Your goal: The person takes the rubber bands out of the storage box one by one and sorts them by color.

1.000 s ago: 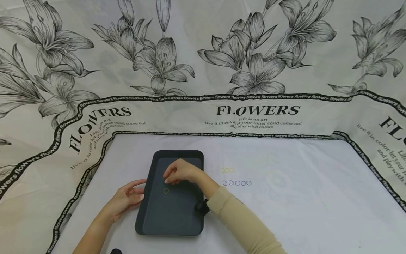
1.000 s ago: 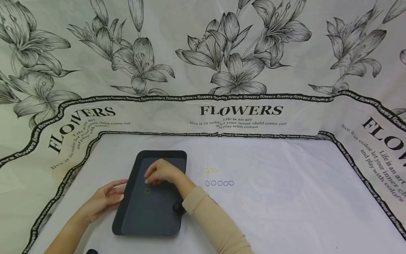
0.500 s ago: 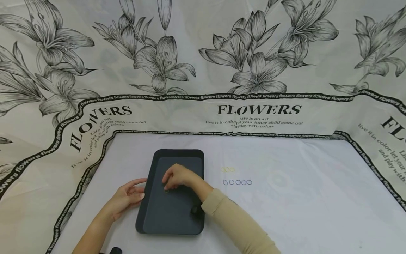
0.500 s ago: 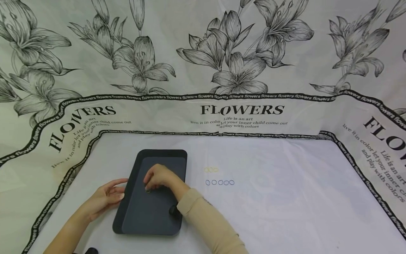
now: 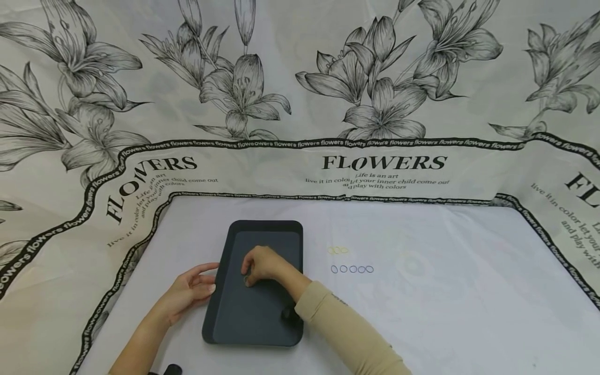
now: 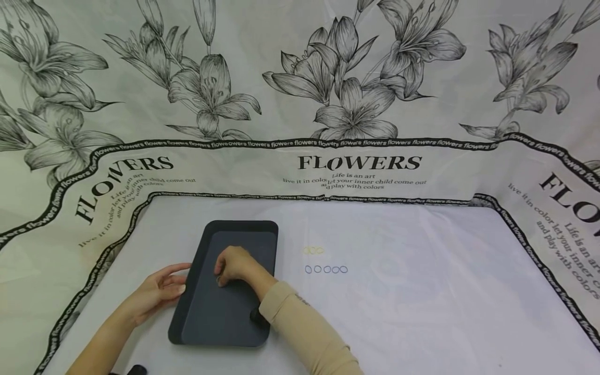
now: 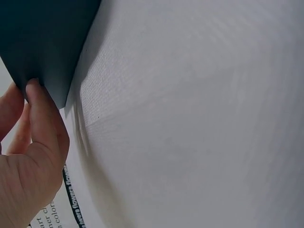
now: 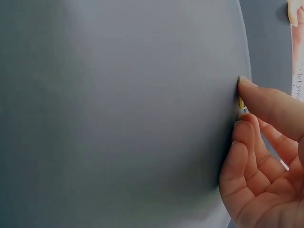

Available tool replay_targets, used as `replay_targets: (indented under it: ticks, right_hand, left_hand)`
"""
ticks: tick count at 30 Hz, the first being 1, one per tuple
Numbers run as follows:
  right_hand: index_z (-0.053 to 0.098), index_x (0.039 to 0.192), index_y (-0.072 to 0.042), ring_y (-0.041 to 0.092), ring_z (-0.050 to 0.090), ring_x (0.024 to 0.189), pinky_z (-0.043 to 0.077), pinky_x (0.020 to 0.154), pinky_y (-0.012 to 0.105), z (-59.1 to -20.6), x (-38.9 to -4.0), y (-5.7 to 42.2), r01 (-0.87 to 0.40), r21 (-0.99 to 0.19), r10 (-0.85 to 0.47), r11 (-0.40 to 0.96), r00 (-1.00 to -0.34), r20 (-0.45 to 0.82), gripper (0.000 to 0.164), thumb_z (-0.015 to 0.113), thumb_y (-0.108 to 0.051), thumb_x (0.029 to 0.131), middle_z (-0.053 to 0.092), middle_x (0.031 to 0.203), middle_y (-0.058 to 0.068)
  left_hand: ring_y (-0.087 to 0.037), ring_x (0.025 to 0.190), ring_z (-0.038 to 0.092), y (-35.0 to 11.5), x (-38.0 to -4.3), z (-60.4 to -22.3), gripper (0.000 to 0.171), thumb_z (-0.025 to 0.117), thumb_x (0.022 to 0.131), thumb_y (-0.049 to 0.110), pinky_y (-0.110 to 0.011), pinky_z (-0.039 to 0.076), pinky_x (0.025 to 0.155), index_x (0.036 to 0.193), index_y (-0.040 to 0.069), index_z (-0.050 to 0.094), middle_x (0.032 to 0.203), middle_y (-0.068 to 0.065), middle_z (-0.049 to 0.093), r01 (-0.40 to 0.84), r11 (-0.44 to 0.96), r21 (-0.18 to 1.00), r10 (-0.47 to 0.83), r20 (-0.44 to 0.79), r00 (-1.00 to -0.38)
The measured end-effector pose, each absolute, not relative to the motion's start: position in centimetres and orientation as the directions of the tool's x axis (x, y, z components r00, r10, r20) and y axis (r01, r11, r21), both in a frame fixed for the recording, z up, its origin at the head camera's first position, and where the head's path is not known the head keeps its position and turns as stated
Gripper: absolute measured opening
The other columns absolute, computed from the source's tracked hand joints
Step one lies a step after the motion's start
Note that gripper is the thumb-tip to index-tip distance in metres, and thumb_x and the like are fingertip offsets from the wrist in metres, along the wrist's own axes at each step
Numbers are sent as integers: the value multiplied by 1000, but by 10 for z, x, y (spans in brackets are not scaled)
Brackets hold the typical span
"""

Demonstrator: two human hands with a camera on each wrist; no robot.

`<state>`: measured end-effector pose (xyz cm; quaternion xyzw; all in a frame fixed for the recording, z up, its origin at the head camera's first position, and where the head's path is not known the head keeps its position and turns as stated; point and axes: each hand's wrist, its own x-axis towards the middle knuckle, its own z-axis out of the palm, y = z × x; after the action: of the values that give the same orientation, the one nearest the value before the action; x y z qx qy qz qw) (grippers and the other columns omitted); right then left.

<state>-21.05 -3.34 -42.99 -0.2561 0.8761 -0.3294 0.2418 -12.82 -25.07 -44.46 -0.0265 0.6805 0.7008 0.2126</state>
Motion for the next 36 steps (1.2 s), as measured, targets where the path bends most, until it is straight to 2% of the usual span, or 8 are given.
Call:
replay_targets:
  ticks: [9,19,28,36]
  right_hand:
    - [68,67,-12,7,50,52,41,51,20,-432,-209,-33,-288,-692,-594,662,-764,-250,15,83,-7,67,59,57,-5]
    - [67,65,-12,5,48,52,40,52,19,-432,-209,-32,-339,-686,-632,644,-741,-228,15,78,-9,74,57,56,-8]
    - [68,68,-8,7,51,51,40,50,19,-432,-210,-29,-247,-765,-624,594,-742,-245,12,74,-6,78,59,58,-4]
    - [65,70,-5,13,57,50,49,50,25,-429,-210,-28,-116,-832,-581,542,-767,-272,12,74,0,76,57,55,3]
  left_hand:
    - [-13,88,62,-250,-128,-446,63,60,87,-1,-25,51,74,141,-5,27,102,-5,61,-334,9,942,265,-325,-908]
    - [-12,88,61,-252,-129,-446,64,61,87,2,-25,51,73,142,-4,28,103,-5,60,-337,26,941,258,-332,-907]
    - [-12,88,62,-253,-130,-448,64,61,87,2,-25,51,72,142,-3,28,103,-5,61,-336,27,941,259,-332,-907]
    - [-13,88,62,-252,-130,-447,63,61,87,1,-25,51,73,142,-3,28,103,-6,61,-329,28,944,263,-325,-908]
